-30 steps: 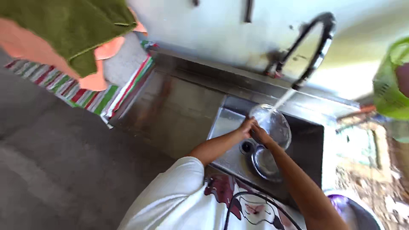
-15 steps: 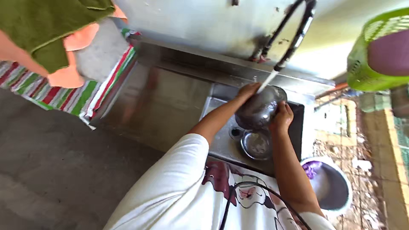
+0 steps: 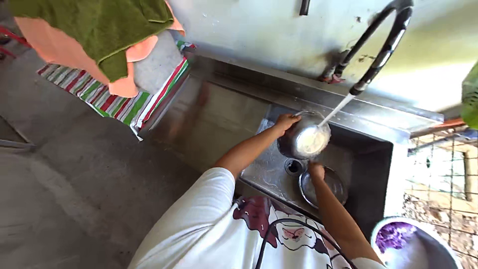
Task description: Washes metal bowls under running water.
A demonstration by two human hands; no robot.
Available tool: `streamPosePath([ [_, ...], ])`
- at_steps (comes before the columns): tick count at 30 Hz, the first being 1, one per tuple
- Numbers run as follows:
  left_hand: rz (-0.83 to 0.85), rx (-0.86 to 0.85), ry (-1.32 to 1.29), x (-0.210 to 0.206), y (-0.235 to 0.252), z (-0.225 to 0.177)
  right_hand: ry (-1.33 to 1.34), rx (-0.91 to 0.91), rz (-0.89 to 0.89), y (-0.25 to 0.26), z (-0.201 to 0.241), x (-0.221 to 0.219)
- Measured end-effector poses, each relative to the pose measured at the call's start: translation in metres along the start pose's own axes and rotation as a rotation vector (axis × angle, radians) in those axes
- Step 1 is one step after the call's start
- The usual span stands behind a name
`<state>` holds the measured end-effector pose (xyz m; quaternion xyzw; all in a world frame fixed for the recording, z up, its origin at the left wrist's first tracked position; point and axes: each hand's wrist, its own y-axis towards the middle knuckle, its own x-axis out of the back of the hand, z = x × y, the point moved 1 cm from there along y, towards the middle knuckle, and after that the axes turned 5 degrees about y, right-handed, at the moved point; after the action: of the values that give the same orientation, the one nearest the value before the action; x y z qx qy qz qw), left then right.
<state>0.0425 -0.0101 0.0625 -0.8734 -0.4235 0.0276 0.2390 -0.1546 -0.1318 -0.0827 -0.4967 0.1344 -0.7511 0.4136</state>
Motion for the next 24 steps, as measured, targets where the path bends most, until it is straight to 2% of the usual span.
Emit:
streamPosePath([
  [3, 0.030, -0.155, 0.119, 0.031, -0.026, -0.012, -0.234, -0.017, 0.233, 0.002, -0.056, -0.042],
  [5, -0.008, -0.318, 0.314, 0.060, -0.045, -0.016, -0.429, 0.002, 0.412, -0.006, -0.084, -0.056],
  [8, -0.100, -0.534, 0.550, 0.107, -0.084, -0.011, -0.611, 0.029, 0.494, -0.015, -0.097, -0.059],
  [11, -0.199, -0.579, 0.745, 0.146, -0.110, 0.029, -0.611, 0.064, 0.395, -0.025, -0.061, -0.038],
  [14, -0.270, -0.464, 0.904, 0.176, -0.114, 0.094, -0.486, 0.132, 0.238, -0.027, 0.003, -0.001],
  [16, -0.351, -0.414, 0.985, 0.190, -0.110, 0.135, -0.443, 0.140, 0.233, -0.017, 0.043, 0.024],
  [18, -0.390, -0.303, 1.042, 0.197, -0.107, 0.158, -0.390, 0.200, 0.211, 0.013, 0.063, 0.036],
  [21, -0.368, -0.163, 1.012, 0.187, -0.105, 0.156, -0.283, 0.272, 0.219, 0.043, 0.094, 0.051],
  [24, -0.285, -0.229, 0.823, 0.146, -0.105, 0.118, 0.053, 0.201, 0.206, 0.043, 0.122, 0.065],
])
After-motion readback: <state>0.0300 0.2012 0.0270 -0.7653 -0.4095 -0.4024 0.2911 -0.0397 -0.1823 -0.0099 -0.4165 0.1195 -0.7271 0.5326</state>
